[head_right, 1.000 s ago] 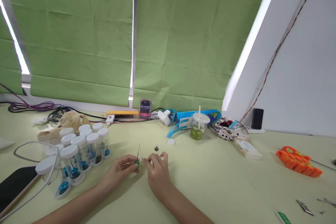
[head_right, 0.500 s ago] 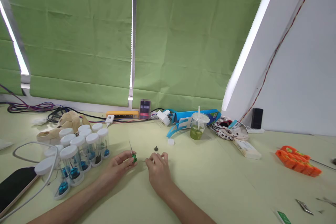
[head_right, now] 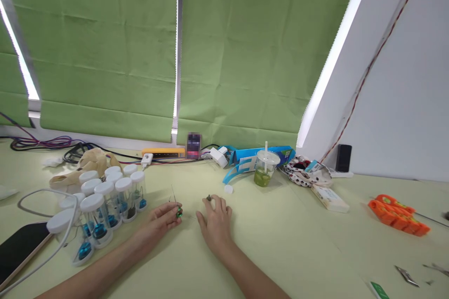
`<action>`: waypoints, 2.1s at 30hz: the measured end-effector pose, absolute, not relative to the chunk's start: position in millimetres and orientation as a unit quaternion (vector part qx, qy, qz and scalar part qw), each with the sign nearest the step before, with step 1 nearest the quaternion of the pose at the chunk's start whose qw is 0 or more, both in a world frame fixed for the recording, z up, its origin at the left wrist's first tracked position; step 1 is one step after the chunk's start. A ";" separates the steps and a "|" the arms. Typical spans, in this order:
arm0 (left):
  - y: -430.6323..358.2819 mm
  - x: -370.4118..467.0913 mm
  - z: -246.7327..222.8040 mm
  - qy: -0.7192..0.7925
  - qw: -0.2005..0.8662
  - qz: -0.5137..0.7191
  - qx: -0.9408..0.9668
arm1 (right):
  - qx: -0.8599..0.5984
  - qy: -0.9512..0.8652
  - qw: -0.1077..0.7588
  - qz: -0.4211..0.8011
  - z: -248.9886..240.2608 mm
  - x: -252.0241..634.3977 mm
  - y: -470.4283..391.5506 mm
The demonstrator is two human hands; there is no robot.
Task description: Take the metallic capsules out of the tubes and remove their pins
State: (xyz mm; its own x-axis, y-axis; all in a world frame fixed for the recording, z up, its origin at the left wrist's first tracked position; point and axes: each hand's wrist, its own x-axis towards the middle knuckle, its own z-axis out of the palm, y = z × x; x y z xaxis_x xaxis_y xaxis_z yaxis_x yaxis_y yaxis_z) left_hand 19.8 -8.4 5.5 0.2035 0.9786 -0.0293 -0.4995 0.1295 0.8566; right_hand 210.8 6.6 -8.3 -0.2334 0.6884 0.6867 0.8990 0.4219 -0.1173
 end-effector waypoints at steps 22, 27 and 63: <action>-8.6 18.0 5.0 0.305 0.714 0.525 0.348 | -0.578 -0.747 0.320 0.078 -7.7 211.8 13.3; -7.0 18.6 0.8 0.314 0.699 0.522 0.373 | -0.457 -0.756 0.449 0.133 -6.8 213.0 11.8; -7.2 20.7 -0.2 0.342 0.649 0.529 0.427 | -0.289 -0.836 0.432 0.177 18.1 204.4 -18.4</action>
